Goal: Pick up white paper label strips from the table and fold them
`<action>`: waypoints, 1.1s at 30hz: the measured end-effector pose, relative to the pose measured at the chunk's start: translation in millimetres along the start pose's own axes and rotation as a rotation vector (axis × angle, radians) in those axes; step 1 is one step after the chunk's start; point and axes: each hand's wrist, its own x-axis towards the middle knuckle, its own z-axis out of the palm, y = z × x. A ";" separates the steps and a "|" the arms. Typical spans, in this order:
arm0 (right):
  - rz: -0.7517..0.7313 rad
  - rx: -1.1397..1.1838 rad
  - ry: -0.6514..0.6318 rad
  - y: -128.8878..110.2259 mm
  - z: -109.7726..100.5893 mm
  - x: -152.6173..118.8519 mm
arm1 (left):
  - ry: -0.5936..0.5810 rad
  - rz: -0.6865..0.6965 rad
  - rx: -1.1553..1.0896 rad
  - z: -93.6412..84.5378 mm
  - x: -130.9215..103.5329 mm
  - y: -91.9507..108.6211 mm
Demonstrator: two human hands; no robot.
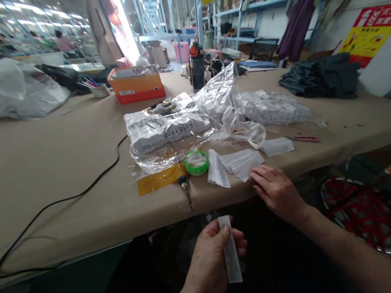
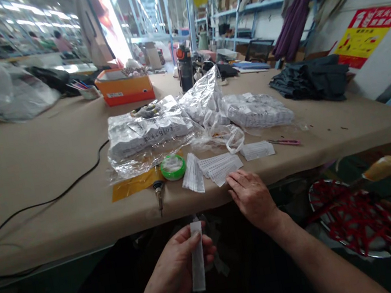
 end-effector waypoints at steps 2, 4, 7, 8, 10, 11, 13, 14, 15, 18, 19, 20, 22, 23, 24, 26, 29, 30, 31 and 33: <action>-0.002 0.066 0.059 4.6 1.0 -1.3 | -0.013 -0.005 0.007 0.2 1.0 -0.2; 0.011 0.149 0.100 9.1 0.0 0.3 | -0.003 -0.021 0.029 1.9 0.7 1.8; 0.088 0.295 0.167 8.4 -5.5 3.0 | 0.014 -0.050 0.040 5.8 -2.0 7.2; 0.096 0.350 0.194 4.1 -8.4 2.4 | 0.015 -0.060 0.032 7.0 -3.2 9.0; 0.027 0.463 0.205 -11.3 -14.9 -1.7 | 0.012 -0.076 0.001 8.7 -5.2 11.7; -0.052 0.511 0.183 -21.6 -18.1 -5.0 | 0.004 -0.077 -0.020 9.3 -5.8 12.5; -0.236 0.563 0.111 -43.8 -22.9 -12.5 | -0.032 -0.054 -0.075 9.7 -5.9 12.6; -0.307 0.565 0.080 -53.9 -24.0 -16.1 | -0.059 -0.035 -0.106 9.6 -5.6 12.1; -0.361 0.555 0.059 -62.5 -24.0 -19.1 | -0.085 -0.016 -0.136 9.3 -5.3 11.4; -0.439 0.515 0.018 -76.5 -19.4 -24.0 | -0.114 0.021 -0.206 7.7 -4.8 8.8; -0.452 0.507 0.009 -77.7 -17.2 -24.3 | -0.109 0.026 -0.218 7.0 -4.8 8.1; -0.463 0.500 0.002 -77.9 -15.3 -24.2 | -0.101 0.030 -0.225 6.3 -4.9 7.4; -0.469 0.485 -0.001 -77.5 -13.0 -23.3 | -0.096 0.031 -0.228 4.9 -5.0 6.3; -0.465 0.482 -0.003 -77.8 -12.5 -23.0 | -0.096 0.032 -0.230 4.4 -4.9 5.9; -0.462 0.482 -0.007 -78.6 -12.5 -23.0 | -0.101 0.032 -0.230 4.1 -4.8 5.5; -0.458 0.492 -0.017 -81.6 -13.4 -23.8 | -0.120 0.037 -0.222 4.0 -4.6 5.1; -0.467 0.528 -0.027 -80.7 -16.2 -24.7 | -0.144 0.032 -0.180 4.8 -5.2 5.5; -0.456 0.532 -0.023 -75.9 -17.3 -24.0 | -0.129 0.019 -0.160 4.8 -5.6 5.9; -0.425 0.522 -0.016 -67.8 -18.4 -22.4 | -0.102 0.004 -0.138 4.5 -5.9 6.4; -0.282 0.417 0.028 -41.3 -20.3 -17.3 | -0.012 -0.040 -0.086 2.8 -5.5 7.2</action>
